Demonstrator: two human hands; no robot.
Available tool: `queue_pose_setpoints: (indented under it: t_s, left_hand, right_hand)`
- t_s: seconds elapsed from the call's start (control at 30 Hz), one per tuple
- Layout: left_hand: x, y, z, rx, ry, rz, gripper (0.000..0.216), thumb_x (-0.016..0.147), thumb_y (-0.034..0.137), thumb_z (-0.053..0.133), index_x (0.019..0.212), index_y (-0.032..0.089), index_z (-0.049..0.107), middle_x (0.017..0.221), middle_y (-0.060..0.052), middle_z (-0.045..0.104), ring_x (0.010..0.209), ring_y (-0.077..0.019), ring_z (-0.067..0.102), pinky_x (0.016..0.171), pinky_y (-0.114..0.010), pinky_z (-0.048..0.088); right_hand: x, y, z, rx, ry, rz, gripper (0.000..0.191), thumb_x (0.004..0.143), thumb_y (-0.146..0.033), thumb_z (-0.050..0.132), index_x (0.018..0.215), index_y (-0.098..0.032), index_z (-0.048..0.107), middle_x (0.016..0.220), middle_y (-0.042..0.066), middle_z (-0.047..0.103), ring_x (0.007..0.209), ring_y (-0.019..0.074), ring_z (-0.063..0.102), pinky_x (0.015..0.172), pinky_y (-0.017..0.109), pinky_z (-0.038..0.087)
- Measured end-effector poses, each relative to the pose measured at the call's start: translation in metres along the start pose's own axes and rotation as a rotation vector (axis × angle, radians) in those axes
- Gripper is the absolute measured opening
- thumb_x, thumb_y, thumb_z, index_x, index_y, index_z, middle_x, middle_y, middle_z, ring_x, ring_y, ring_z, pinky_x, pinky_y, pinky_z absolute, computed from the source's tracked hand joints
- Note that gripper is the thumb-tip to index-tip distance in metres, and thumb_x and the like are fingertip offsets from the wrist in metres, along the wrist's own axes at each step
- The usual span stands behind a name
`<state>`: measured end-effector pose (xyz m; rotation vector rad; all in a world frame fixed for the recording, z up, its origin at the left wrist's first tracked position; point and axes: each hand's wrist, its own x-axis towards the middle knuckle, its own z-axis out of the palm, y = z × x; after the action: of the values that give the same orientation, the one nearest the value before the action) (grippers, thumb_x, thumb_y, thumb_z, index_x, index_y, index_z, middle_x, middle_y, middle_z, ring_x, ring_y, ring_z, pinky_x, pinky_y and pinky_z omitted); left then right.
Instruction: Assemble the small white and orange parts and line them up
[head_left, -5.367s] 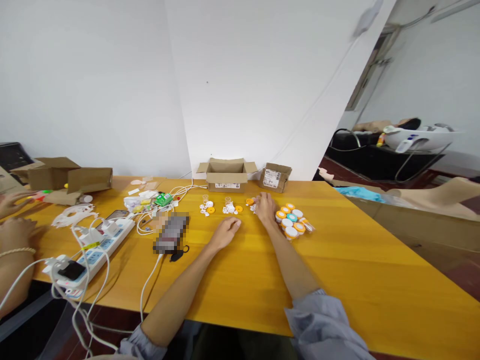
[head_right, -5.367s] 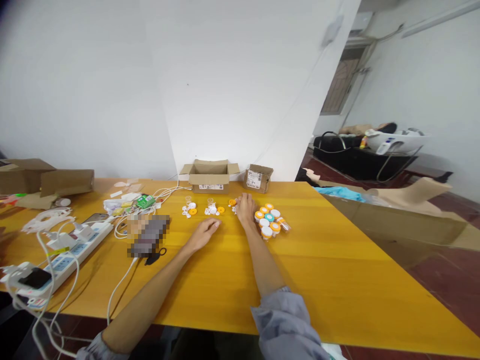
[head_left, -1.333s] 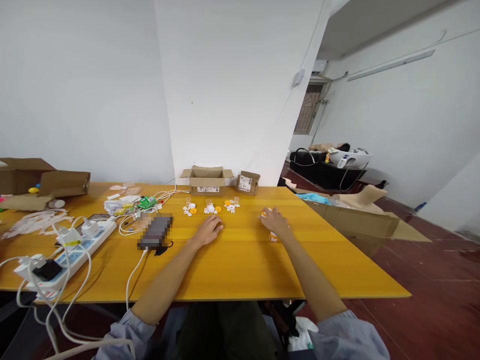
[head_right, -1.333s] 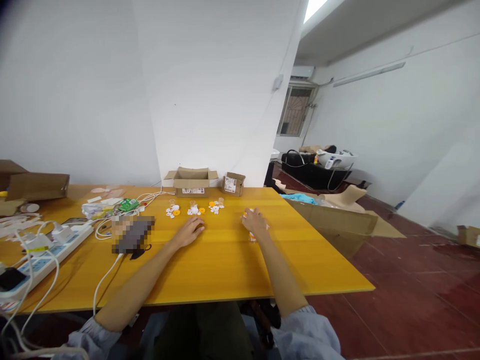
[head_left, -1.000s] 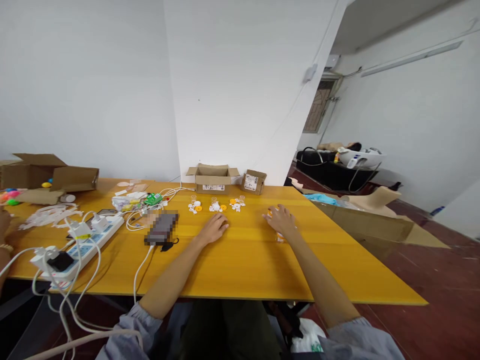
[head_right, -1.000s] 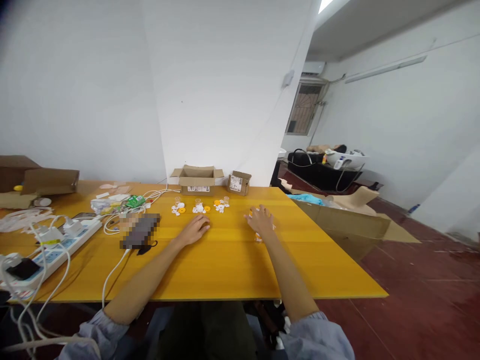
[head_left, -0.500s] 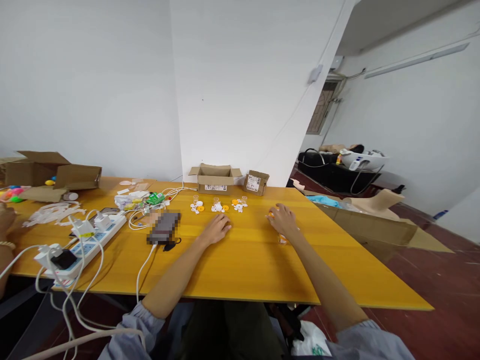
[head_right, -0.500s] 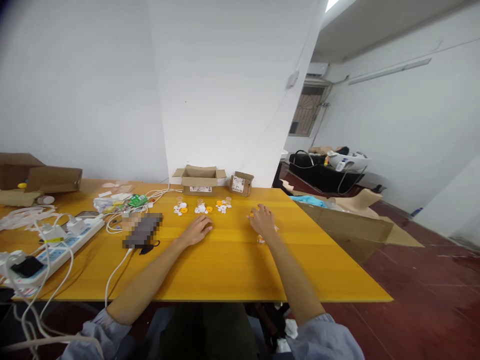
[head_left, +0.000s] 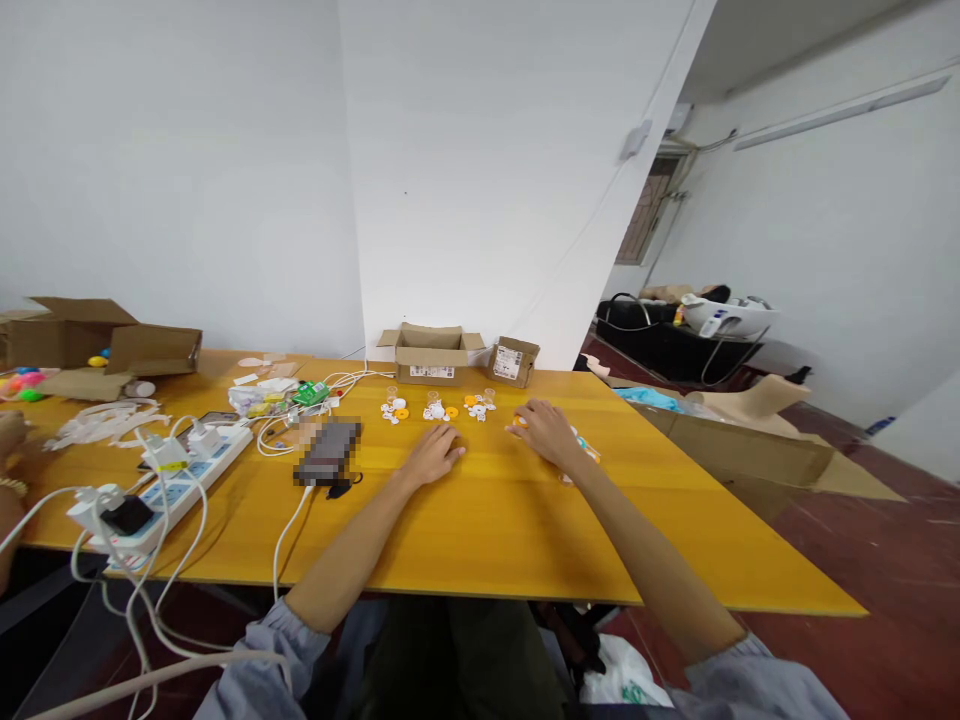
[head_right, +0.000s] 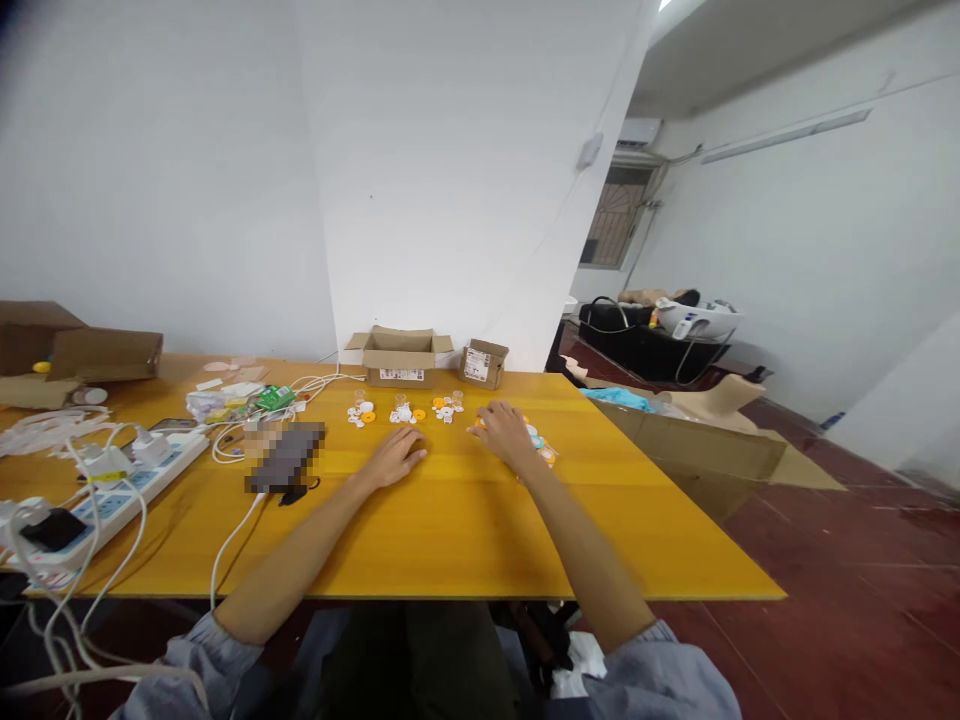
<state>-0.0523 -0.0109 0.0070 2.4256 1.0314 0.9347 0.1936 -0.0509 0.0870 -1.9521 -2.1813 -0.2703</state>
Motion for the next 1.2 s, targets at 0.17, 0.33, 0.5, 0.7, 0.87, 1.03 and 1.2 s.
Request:
queue_pose_setpoints:
  t_s: [0.17,0.33,0.5,0.7,0.87,1.03,1.2]
  left_hand:
    - [0.001,0.004,-0.002,-0.088,-0.001,-0.066,0.029,0.087,0.034,0.066,0.115,0.024,0.063,0.115,-0.006,0.069,0.113,-0.0264,0.061,0.103,-0.042,0.048]
    - [0.003,0.009,-0.007,-0.199,0.016,-0.089,0.024,0.084,0.023,0.064,0.108,0.023,0.065,0.107,-0.005,0.072,0.102,-0.0235,0.066,0.095,-0.039,0.052]
    - [0.005,0.009,-0.009,-0.31,0.021,-0.133,0.016,0.085,0.03,0.066,0.097,0.02,0.066,0.094,-0.004,0.073,0.087,-0.0206,0.067,0.085,-0.035,0.054]
    - [0.005,0.004,-0.007,-0.409,0.004,-0.14,0.022,0.081,0.035,0.074,0.095,0.019,0.068,0.091,-0.003,0.072,0.086,-0.0192,0.066,0.085,-0.034,0.053]
    - [0.009,0.0,-0.012,-0.542,-0.014,-0.198,0.029,0.081,0.043,0.074,0.096,0.019,0.068,0.092,-0.004,0.072,0.086,-0.0189,0.066,0.085,-0.034,0.053]
    - [0.01,0.002,-0.016,-0.605,0.006,-0.216,0.034,0.081,0.05,0.071,0.095,0.019,0.068,0.077,0.0,0.066,0.077,-0.0176,0.062,0.079,-0.032,0.051]
    - [0.007,0.012,-0.018,-0.567,0.004,-0.228,0.042,0.082,0.061,0.064,0.08,0.019,0.062,0.067,0.002,0.058,0.067,-0.015,0.055,0.068,-0.028,0.046]
  right_hand:
    - [0.001,-0.046,0.018,0.218,-0.009,-0.089,0.021,0.095,-0.032,0.058,0.112,-0.022,0.067,0.116,0.009,0.068,0.104,0.0217,0.064,0.088,0.029,0.046]
    - [0.003,-0.084,0.05,0.574,0.081,-0.115,0.015,0.089,-0.03,0.059,0.1,-0.022,0.065,0.108,0.006,0.069,0.1,0.0203,0.065,0.088,0.031,0.05]
    - [0.006,-0.083,0.072,1.229,0.086,0.072,0.033,0.081,-0.052,0.064,0.09,-0.021,0.061,0.088,0.004,0.069,0.079,0.0206,0.067,0.072,0.035,0.057]
    - [0.001,-0.073,0.072,1.539,-0.015,0.095,0.052,0.059,-0.061,0.08,0.087,-0.022,0.061,0.081,0.002,0.068,0.072,0.0181,0.066,0.07,0.034,0.057]
    - [0.0,-0.074,0.07,1.555,-0.057,0.056,0.051,0.056,-0.058,0.083,0.086,-0.021,0.065,0.08,0.002,0.07,0.074,0.0184,0.067,0.072,0.034,0.057]
    - [0.001,-0.074,0.073,1.494,-0.016,-0.023,0.043,0.06,-0.053,0.082,0.085,-0.021,0.067,0.079,0.001,0.072,0.074,0.0192,0.067,0.074,0.034,0.056]
    - [0.001,-0.076,0.078,1.443,0.005,-0.08,0.037,0.063,-0.048,0.081,0.086,-0.023,0.067,0.085,0.001,0.074,0.08,0.0205,0.068,0.078,0.036,0.055]
